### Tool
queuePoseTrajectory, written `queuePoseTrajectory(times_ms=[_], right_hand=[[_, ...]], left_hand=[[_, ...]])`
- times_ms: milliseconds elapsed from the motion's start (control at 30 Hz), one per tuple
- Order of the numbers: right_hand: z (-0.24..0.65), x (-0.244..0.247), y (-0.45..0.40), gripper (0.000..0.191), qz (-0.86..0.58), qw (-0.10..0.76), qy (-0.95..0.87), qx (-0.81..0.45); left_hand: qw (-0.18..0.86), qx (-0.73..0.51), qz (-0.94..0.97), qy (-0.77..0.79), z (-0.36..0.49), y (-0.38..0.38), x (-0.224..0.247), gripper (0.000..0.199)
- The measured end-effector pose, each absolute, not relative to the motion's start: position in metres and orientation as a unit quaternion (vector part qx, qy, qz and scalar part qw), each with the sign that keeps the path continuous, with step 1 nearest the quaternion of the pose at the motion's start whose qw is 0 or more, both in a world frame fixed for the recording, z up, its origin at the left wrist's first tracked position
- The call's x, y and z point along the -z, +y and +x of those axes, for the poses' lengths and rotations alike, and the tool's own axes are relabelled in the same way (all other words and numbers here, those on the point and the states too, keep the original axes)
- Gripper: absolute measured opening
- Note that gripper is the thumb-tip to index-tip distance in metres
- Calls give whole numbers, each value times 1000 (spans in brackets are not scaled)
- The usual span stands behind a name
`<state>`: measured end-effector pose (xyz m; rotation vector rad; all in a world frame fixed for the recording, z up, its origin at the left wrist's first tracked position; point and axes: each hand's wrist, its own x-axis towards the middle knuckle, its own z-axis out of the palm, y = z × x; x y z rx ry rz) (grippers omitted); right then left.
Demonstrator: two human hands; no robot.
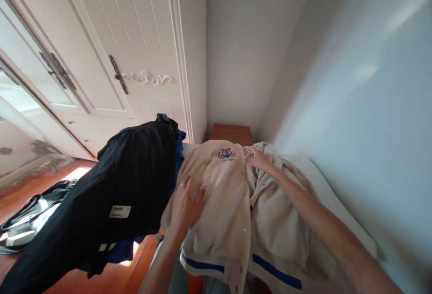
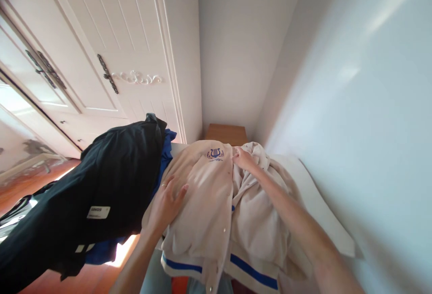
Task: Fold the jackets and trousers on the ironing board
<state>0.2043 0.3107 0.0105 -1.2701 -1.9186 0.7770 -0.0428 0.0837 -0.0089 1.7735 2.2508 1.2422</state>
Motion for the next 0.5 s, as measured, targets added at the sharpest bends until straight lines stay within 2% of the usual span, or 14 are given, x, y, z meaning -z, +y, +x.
queuePoseTrajectory(times_ms=[67, 133, 233, 300, 367, 433, 500], right_hand=[[216, -6, 270, 33, -441, 304, -788, -302], [223, 2, 219, 39, -357, 232, -859, -283], [227, 20, 147, 45, -295, 135, -926, -191], [229, 31, 112, 44, -325, 144, -923, -147], [234, 39, 89, 43, -356, 184, -905, -143], [241, 45, 74, 41, -376, 226, -884, -162], [246, 51, 61, 38, -389, 261, -865, -180]], left_hand=[[27, -457, 567, 685, -30, 65, -8, 40], [97, -510, 564, 642, -14, 43, -16, 32], [318, -543, 515, 582, 14, 7, -10, 43], [460, -543, 447, 542, 32, -15, -3, 49], [536, -550, 395, 504, 45, -38, -3, 46], [556, -558, 394, 474, 48, -65, -13, 43], [540, -560, 434, 454, 38, -97, -28, 49]])
